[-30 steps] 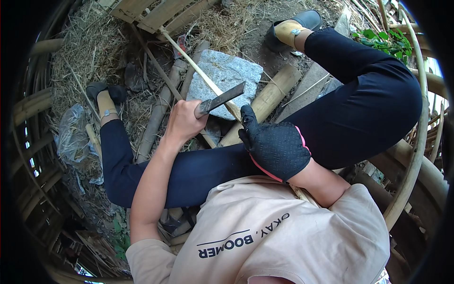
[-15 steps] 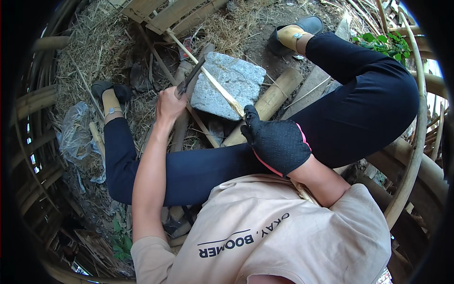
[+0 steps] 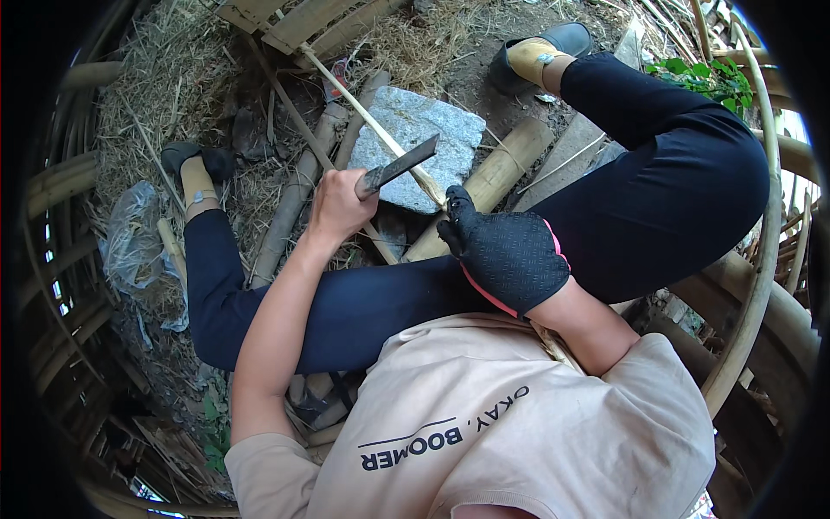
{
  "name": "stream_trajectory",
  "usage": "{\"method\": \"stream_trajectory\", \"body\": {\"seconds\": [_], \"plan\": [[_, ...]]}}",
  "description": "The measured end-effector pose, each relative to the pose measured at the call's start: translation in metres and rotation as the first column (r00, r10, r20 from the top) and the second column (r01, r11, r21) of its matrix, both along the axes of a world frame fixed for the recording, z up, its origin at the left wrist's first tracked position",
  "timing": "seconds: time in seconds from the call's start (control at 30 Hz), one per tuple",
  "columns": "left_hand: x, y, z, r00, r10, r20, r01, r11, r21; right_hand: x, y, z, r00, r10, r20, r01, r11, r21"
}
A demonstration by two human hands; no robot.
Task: The person shaves a thin strip of wood with a large knife, holding the piece over a stone block and bamboo poles while sitting on the ground.
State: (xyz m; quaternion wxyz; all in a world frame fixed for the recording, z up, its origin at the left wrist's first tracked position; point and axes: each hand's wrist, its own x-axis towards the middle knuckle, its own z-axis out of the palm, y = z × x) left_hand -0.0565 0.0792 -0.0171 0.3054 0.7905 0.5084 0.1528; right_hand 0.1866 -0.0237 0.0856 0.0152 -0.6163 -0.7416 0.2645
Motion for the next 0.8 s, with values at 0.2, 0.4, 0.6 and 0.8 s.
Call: {"method": "stream_trajectory", "body": {"seconds": [0.2,0.4,0.6,0.8], "plan": [[0.002,0.010,-0.007,1.000,0.007,-0.017,-0.006,0.998,0.064,0.001,0.004,-0.001,0.999,0.004,-0.038,-0.003,0.999,0.044],[-0.038,0.039,-0.015,0.971,0.211,-0.114,-0.215,0.976,-0.031,-0.003,0.002,0.000,1.000,0.004,-0.021,-0.004,1.000,-0.006],[-0.010,0.016,-0.009,0.998,0.016,0.061,-0.013,0.998,-0.059,-0.007,0.007,0.005,0.999,-0.046,-0.010,0.045,0.998,-0.052],[-0.006,0.015,-0.017,0.993,-0.054,0.108,0.056,0.998,-0.019,-0.001,0.003,0.001,0.999,-0.014,-0.034,0.012,0.998,-0.057]]}}
